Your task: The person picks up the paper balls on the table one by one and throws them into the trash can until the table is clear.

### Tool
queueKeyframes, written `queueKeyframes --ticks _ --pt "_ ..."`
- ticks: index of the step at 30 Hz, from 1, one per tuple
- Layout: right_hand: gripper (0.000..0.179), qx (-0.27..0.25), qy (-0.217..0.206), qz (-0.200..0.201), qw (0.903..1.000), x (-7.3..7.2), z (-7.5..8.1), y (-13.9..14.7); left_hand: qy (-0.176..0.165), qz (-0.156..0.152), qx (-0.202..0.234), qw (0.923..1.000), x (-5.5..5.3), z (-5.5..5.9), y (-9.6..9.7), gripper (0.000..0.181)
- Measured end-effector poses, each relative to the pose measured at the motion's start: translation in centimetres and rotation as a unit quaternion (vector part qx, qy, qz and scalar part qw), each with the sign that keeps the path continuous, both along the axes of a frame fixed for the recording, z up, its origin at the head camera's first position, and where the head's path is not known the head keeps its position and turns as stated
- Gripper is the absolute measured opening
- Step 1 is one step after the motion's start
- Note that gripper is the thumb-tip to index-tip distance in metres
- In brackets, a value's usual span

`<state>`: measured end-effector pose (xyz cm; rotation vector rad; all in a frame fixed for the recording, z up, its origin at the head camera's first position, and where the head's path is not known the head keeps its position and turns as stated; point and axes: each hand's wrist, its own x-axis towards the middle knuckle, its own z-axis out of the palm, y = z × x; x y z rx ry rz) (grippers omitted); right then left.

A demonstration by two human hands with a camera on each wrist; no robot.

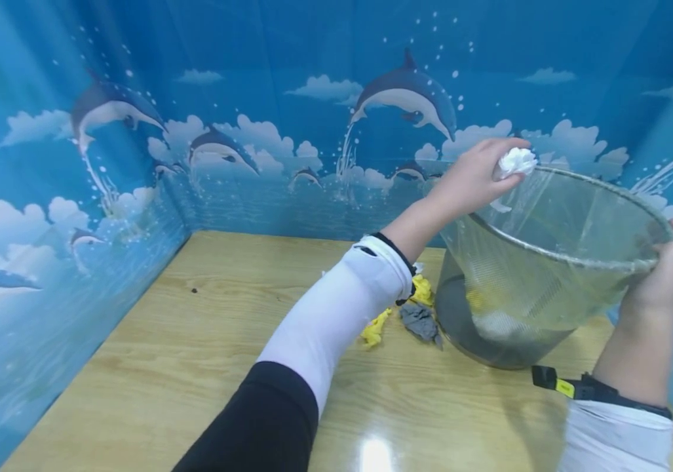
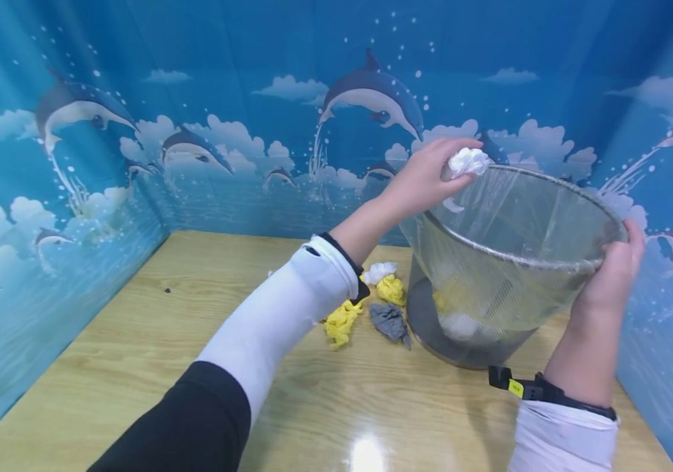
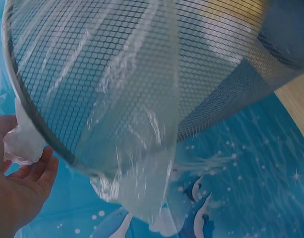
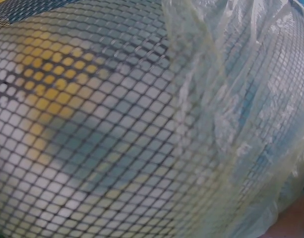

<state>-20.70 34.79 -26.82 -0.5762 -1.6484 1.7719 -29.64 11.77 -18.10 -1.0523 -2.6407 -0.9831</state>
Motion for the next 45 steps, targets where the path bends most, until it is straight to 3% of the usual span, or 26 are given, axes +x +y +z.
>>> queueKeyframes --ticks 6,11,17,23,31,37,45 --pt "0.06 0.002 -0.005 -0.003 1.0 0.0 -0.1 0.1 -0.032 0.016 0.016 0.9992 -0.8 0.4 1.8 0.055" --pt "0.06 0.002 -0.013 0.001 0.9999 0.1 0.0 0.1 -0.04 0.025 0.001 0.9989 -0.7 0.3 2.5 0.054" --pt "0.059 0.009 -0.012 -0.005 0.9999 0.2 -0.2 -0.1 -0.038 0.017 -0.032 0.9986 -0.4 -0.3 2.3 0.056" --pt "0.059 0.002 0.004 -0.005 1.0 0.1 -0.4 0.0 -0.033 0.01 -0.034 0.9988 -0.3 -0.6 2.2 0.057" --pt "0.06 0.008 0.006 0.003 0.9999 0.1 -0.2 0.0 -0.032 0.003 -0.071 0.9969 -0.1 -0.7 2.0 0.078" --pt "0.059 0.018 -0.003 0.0 0.9998 0.2 -0.1 -0.2 -0.017 0.017 -0.12 0.9925 0.2 -0.7 1.8 0.078" --pt "0.06 0.013 -0.003 -0.007 0.9999 0.1 -0.1 -0.1 -0.015 0.027 -0.127 0.9914 0.3 -1.0 1.2 0.077"
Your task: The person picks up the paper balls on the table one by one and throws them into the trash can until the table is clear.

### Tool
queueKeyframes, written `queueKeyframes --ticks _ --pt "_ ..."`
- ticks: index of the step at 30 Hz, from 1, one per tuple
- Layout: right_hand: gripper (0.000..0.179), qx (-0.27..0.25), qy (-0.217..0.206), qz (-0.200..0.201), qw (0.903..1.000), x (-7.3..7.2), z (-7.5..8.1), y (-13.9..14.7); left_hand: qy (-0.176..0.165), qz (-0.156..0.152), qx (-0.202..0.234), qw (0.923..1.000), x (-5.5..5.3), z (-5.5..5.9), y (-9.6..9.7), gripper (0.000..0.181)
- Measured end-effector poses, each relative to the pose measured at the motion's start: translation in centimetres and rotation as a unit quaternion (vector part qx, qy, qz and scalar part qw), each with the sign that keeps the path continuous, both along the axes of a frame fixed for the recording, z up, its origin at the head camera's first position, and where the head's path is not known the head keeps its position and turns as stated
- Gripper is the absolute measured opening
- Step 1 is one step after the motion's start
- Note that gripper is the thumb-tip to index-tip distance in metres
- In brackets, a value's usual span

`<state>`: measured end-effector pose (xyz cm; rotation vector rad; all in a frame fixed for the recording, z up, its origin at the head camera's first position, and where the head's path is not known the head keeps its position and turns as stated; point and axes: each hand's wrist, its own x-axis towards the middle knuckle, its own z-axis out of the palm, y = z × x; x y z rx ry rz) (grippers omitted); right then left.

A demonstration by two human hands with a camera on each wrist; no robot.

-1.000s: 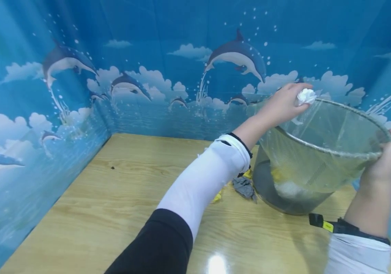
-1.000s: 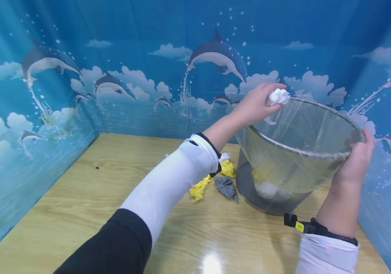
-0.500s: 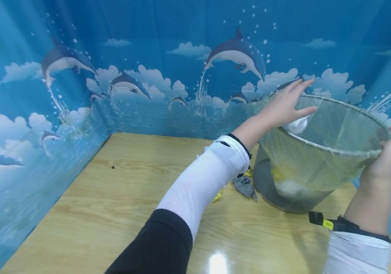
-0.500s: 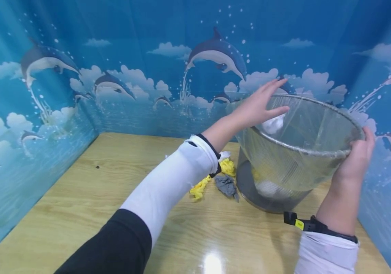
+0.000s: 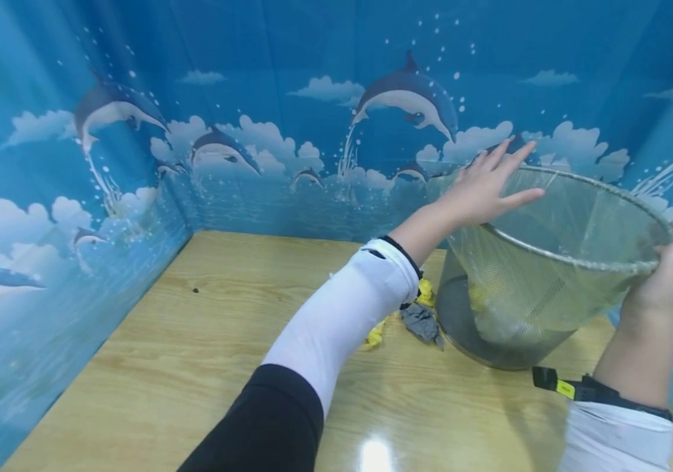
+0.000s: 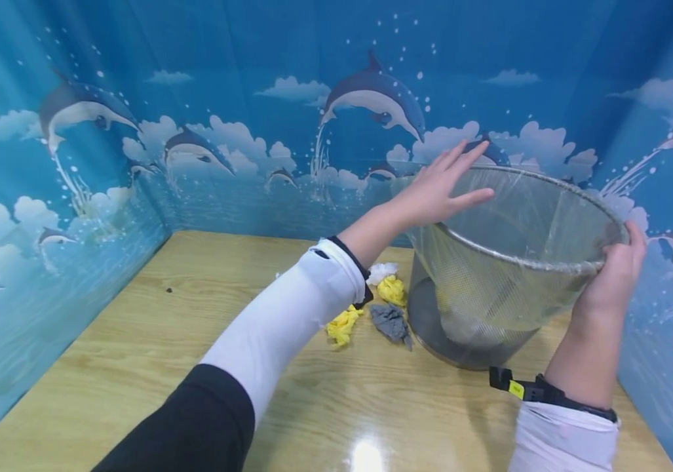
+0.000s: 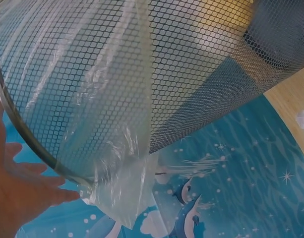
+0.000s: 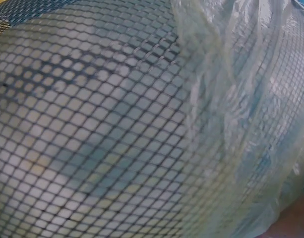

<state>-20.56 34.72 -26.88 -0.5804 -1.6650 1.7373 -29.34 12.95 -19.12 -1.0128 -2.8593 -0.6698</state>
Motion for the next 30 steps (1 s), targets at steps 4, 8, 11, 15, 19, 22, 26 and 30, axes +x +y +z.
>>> queueKeyframes --ticks 4,8,11,15,19,22,26,30 --pt "0.06 -0.007 0.014 0.002 0.9999 -0.1 -0.1 0.1 0.002 0.008 0.003 1.0 0.2 -0.2 -0.5 0.076" --pt "0.061 -0.014 0.015 0.007 0.9998 -0.3 -0.1 0.2 0.011 0.007 -0.002 0.9999 0.2 -0.5 -1.1 0.076" --pt "0.062 -0.02 0.009 0.01 0.9997 -0.3 -0.1 0.2 0.012 0.006 0.0 0.9999 0.3 -0.7 -1.7 0.076" --pt "0.063 -0.032 0.01 0.011 0.9994 -0.3 -0.1 0.2 0.014 0.011 0.006 0.9998 0.6 -0.9 -2.5 0.076" --pt "0.063 -0.04 0.018 0.013 0.999 -0.3 0.0 0.1 0.016 0.013 0.012 0.9997 0.9 -1.4 -3.5 0.076" --pt "0.061 -0.032 0.016 0.013 0.9993 -0.2 0.0 0.1 0.017 0.01 0.023 0.9995 1.1 -2.0 -4.3 0.075" --pt "0.058 -0.015 0.008 0.004 0.9998 0.1 -0.2 0.1 0.022 0.007 0.038 0.999 1.2 -2.7 -5.5 0.074" --pt "0.057 -0.015 0.015 0.001 0.9998 -0.1 -0.2 -0.1 0.033 0.008 0.05 0.9982 1.5 -3.4 -7.4 0.075"
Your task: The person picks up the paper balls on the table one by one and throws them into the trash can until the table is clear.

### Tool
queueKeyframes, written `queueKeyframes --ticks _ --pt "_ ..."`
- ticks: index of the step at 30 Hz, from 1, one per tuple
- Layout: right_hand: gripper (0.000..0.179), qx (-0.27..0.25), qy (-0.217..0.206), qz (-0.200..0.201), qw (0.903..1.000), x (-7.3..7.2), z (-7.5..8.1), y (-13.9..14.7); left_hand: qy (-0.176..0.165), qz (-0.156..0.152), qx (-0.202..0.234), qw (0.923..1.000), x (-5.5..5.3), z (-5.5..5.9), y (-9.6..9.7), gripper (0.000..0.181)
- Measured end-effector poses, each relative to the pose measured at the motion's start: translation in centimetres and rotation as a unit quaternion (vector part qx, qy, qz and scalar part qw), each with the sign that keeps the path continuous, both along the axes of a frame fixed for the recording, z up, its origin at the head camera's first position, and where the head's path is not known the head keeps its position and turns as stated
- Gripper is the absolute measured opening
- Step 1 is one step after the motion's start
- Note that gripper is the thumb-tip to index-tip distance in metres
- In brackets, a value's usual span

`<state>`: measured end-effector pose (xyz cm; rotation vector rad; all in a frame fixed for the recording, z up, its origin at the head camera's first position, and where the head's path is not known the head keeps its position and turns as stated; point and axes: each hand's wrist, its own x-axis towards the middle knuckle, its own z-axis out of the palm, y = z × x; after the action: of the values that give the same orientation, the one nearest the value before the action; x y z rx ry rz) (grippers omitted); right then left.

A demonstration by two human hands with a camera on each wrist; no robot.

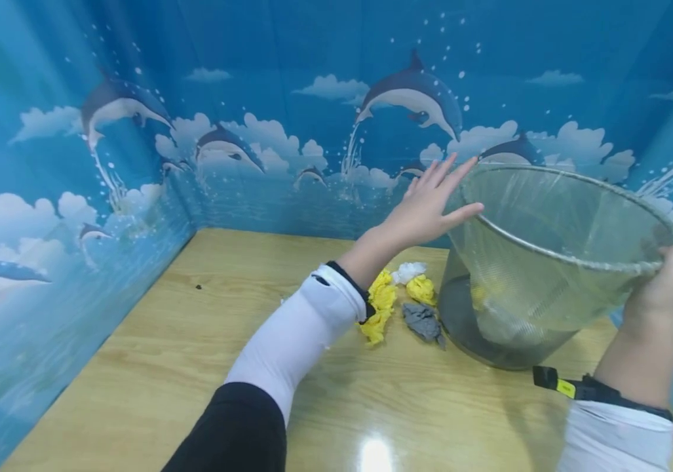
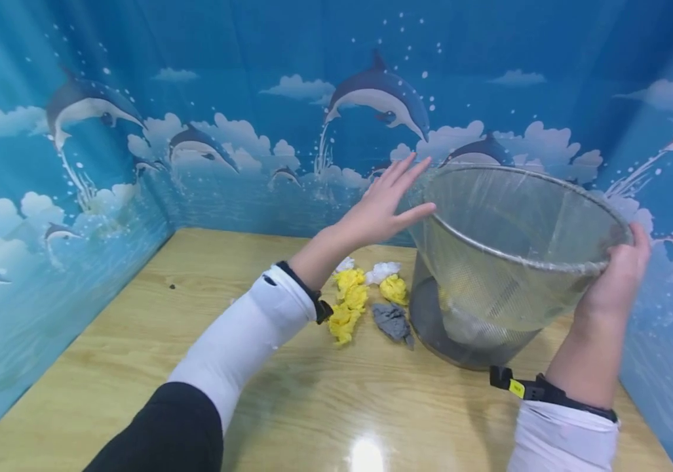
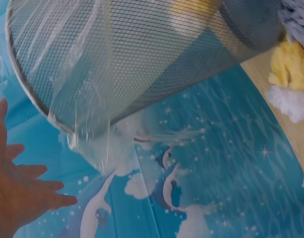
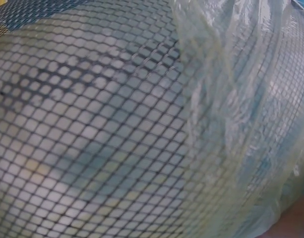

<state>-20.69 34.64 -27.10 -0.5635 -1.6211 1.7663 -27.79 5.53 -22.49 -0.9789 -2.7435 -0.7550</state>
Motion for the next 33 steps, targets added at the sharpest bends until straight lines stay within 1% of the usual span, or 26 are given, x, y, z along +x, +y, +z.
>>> queueKeyframes --ticks 3,5,9,11,14,15,17,20,23,25,28,31,33 --pt "0.057 -0.006 0.011 0.002 0.9999 -0.2 0.1 0.0 0.005 -0.002 0.011 0.9999 0.7 -0.9 -1.6 0.075" --pt "0.057 -0.01 0.02 0.005 0.9997 -0.3 0.2 0.0 0.005 -0.004 0.018 0.9998 1.1 -1.8 -2.6 0.075" --pt "0.059 -0.007 0.011 0.021 0.9997 -0.4 0.4 -0.1 -0.007 0.004 0.039 0.9992 1.9 -3.5 -4.2 0.074" --pt "0.06 -0.004 0.005 0.03 0.9995 -0.4 0.5 -0.2 -0.01 0.012 0.043 0.9989 2.2 -4.2 -4.9 0.075" --pt "0.061 0.005 -0.011 0.035 0.9993 -0.4 0.4 -0.4 -0.018 0.018 0.037 0.999 2.7 -5.3 -6.0 0.075" --pt "0.061 0.006 -0.011 0.035 0.9993 -0.3 0.4 -0.4 -0.021 0.017 0.033 0.9991 2.8 -5.7 -6.4 0.075" --pt "0.061 0.007 -0.01 0.035 0.9993 -0.3 0.3 -0.5 -0.022 0.018 0.017 0.9995 3.0 -6.7 -7.2 0.075" --pt "0.06 0.001 0.002 0.037 0.9993 -0.3 0.3 -0.6 -0.016 0.019 -0.024 0.9994 3.1 -8.6 -8.5 0.074" --pt "0.061 -0.015 0.019 0.041 0.9989 -0.4 0.3 -0.7 -0.009 0.017 -0.08 0.9966 3.2 -10.6 -9.8 0.074" --pt "0.061 -0.017 0.016 0.044 0.9987 -0.4 0.2 -0.7 -0.015 0.013 -0.106 0.9942 3.3 -11.8 -10.4 0.075" --pt "0.062 -0.008 0.0 0.05 0.9987 -0.4 0.1 -0.8 -0.019 -0.002 -0.135 0.9907 3.5 -13.2 -11.0 0.076" --pt "0.061 -0.008 -0.01 0.054 0.9985 -0.5 0.1 -0.8 -0.016 -0.024 -0.161 0.9865 3.5 -14.4 -11.2 0.075" --pt "0.061 -0.01 -0.014 0.054 0.9984 -0.5 0.2 -0.8 -0.022 -0.041 -0.176 0.9833 3.5 -15.0 -11.2 0.074"
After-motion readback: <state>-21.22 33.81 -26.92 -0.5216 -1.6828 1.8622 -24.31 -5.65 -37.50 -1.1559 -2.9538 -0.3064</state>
